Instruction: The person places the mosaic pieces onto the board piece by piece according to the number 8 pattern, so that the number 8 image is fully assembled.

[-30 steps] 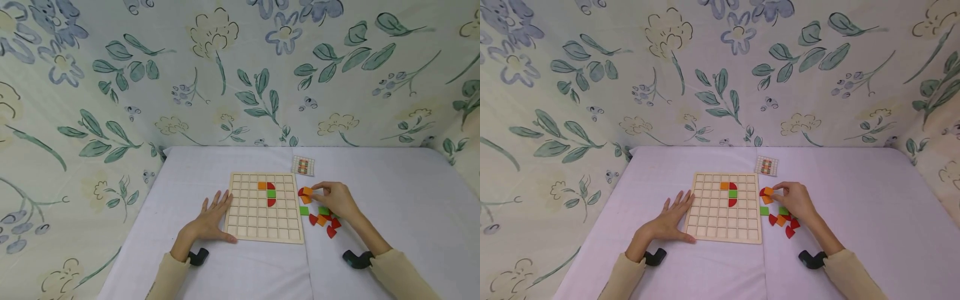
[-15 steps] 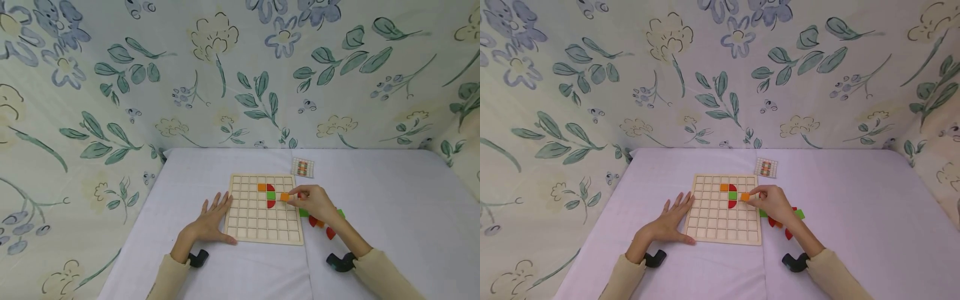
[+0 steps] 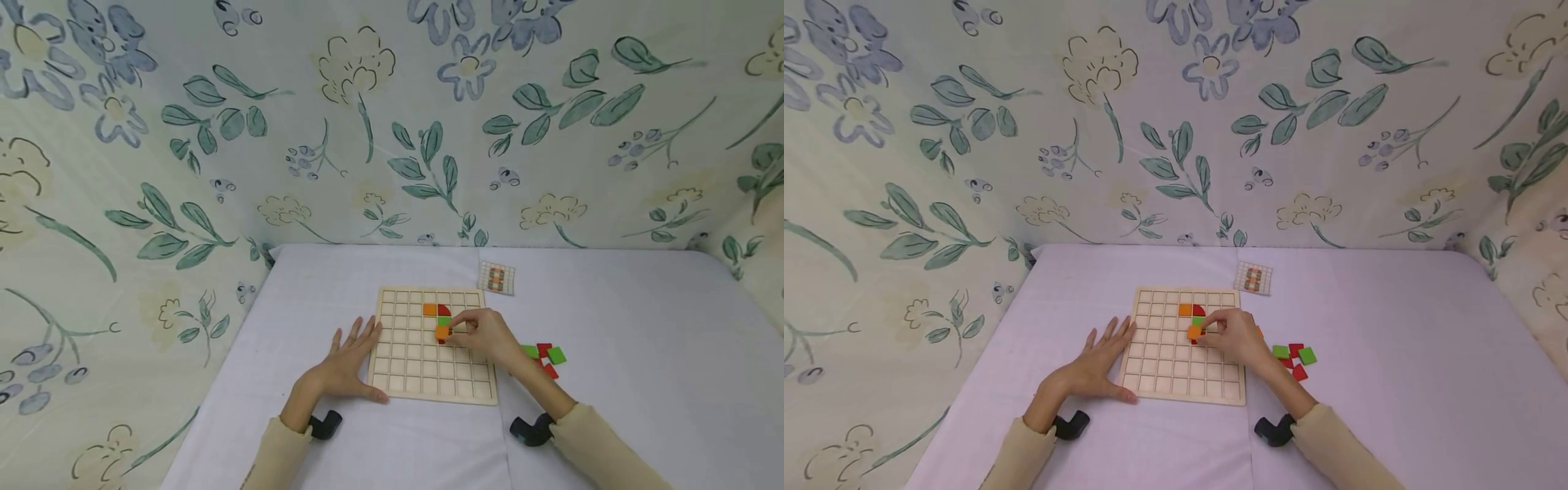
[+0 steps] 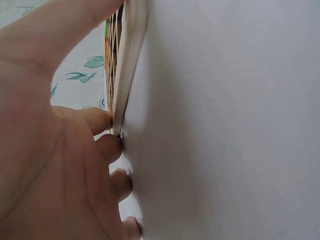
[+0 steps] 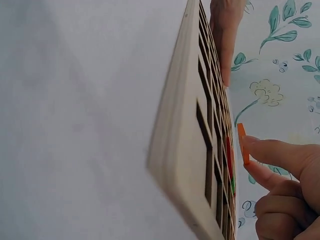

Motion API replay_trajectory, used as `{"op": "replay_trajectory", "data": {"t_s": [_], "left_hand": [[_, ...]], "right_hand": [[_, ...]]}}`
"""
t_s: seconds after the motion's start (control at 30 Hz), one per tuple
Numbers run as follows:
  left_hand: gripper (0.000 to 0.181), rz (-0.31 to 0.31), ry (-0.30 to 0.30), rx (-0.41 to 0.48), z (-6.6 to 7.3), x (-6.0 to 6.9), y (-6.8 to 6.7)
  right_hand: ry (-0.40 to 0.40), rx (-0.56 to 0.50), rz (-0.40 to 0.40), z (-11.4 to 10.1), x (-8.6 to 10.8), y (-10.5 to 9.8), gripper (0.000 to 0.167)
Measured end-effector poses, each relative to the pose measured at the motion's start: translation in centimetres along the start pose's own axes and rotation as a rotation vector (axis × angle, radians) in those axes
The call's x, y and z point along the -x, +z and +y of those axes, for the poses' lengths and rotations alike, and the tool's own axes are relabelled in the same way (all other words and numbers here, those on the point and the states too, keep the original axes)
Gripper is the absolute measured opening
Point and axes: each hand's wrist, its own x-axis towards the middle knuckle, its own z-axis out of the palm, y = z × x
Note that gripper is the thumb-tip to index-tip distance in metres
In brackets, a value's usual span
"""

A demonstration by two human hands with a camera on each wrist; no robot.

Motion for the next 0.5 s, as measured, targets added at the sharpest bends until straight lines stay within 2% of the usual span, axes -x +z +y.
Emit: {"op": "replay_trajectory", "data": {"t_s": [0.17, 0.5], "left_hand": [[0.139, 0.003, -0.002, 0.001, 0.16, -0.04, -0.04], [0.139, 0.006, -0.007, -0.006, 0.11, -0.14, 0.07]], "right_hand": [[0.002, 0.043, -0.009, -0.33, -0.06, 0.66, 0.024], [-0.021, 0.028, -0.031, -0.30, -0.36, 1.00, 0.024]]}}
